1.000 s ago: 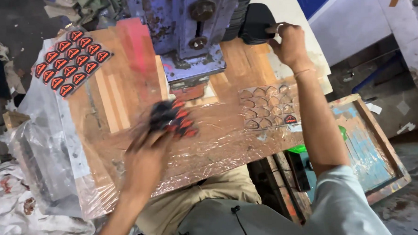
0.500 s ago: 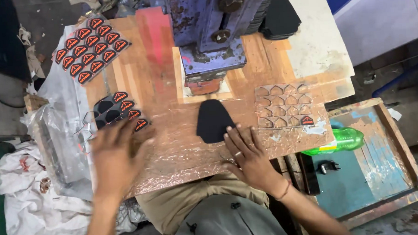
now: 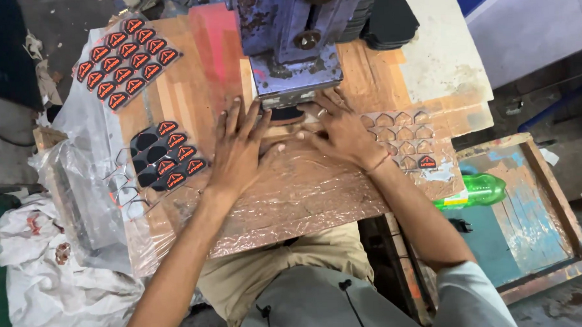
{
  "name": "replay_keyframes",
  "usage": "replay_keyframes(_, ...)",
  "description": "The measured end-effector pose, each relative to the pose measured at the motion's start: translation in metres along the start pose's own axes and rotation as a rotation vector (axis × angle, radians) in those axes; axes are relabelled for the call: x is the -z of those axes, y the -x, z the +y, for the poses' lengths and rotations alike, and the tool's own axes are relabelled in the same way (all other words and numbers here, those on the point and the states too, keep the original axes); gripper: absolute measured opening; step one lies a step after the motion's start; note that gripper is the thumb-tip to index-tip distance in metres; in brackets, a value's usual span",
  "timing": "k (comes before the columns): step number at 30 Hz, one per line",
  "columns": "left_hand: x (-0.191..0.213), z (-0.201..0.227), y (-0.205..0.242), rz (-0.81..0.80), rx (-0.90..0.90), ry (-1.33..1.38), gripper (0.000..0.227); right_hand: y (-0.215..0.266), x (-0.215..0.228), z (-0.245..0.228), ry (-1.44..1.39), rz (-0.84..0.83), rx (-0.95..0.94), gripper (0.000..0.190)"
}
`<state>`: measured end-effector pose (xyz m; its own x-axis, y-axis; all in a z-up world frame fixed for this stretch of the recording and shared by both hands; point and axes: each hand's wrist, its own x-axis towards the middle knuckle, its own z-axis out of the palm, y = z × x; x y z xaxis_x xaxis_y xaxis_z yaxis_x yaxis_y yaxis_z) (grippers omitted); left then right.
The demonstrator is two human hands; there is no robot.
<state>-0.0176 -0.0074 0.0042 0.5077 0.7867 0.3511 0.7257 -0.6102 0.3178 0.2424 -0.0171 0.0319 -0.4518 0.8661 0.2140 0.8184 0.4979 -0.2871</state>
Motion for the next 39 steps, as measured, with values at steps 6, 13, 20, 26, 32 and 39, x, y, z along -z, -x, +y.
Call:
replay_keyframes(6,0.007,0.004,0.010,-0.011,-0.017,0.056,0.073,0.004,-0.002,-0.005,0.068,0.067,0.070,0.059)
replay_keyframes(13,0.006,0.005,0.006,-0.007,-0.023,0.088,0.067,0.028,0.007,-0.021,0.042,0.074,-0.004,0.057)
replay_keyframes(20,-0.003,0.007,0.007,0.036,-0.050,0.046,0.057,0.221,0.032,0.078,0.321,0.534,-0.514,0.072)
replay_keyframes(26,-0.011,0.040,-0.014,-0.048,0.061,-0.116,0.063,0.223,0.105,0.026,0.051,0.481,-0.777,0.022)
replay_keyframes(32,-0.037,0.042,-0.006,-0.032,0.101,-0.098,0.070,0.144,0.156,-0.066,-0.208,0.224,-0.462,0.017)
replay_keyframes(39,-0.025,0.027,0.011,0.119,0.016,-0.016,0.067,0.001,0.155,-0.133,-0.542,0.119,0.197,0.029)
